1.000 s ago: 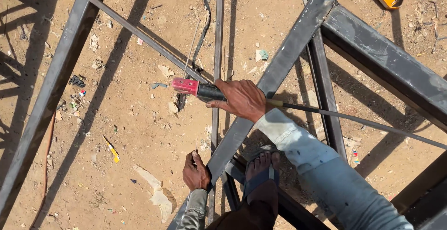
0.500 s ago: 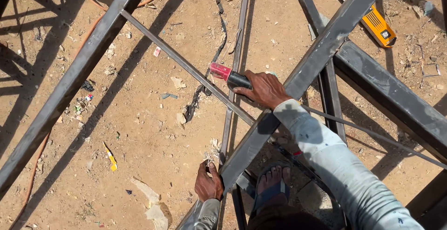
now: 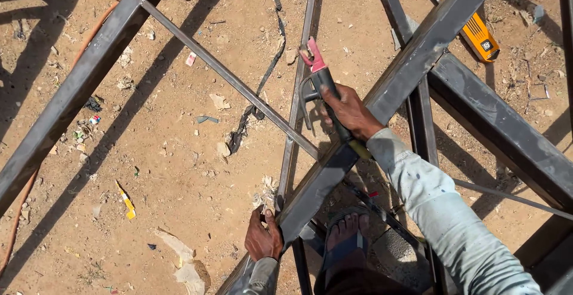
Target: Welding joints of a metal frame.
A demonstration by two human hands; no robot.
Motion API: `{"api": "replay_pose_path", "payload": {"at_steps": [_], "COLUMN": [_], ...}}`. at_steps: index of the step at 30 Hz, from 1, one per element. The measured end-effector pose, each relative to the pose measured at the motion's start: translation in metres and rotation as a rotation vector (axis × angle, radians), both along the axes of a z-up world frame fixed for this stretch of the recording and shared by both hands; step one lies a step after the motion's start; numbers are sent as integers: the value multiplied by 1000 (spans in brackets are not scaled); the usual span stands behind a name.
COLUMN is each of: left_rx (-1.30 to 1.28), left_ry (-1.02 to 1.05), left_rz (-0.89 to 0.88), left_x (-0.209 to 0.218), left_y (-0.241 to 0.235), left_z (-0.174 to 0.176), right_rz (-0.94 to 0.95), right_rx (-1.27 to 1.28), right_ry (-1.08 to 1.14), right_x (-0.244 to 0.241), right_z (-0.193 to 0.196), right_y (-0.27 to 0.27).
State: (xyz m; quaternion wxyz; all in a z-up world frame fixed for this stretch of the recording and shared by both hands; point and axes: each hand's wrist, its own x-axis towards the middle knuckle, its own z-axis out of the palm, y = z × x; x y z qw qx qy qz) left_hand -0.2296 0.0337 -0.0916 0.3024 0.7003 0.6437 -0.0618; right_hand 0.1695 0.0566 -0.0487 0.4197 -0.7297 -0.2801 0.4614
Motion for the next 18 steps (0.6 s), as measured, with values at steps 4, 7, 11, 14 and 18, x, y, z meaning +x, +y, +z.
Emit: {"api": "replay_pose_path", "payload": {"at_steps": [4, 7, 11, 14, 18], "left_rx": [-48, -58, -10, 58, -36], "left_ry": [-13, 24, 48, -4, 7], "left_rz": [-2, -25, -42, -63, -9], "left_x": [6, -11, -20, -15, 0], "left_y": [4, -7, -9, -8, -3], "left_z": [6, -16, -31, -20, -2], "right_rz": [-284, -93, 336, 380, 392], "right_rx": [171, 72, -113, -116, -163], "right_ry": [208, -241, -763, -831, -816], "right_x": [8, 9, 8, 18, 26], "right_z": [19, 44, 54, 39, 39], "right_y": [-17, -5, 32, 46, 49]}}
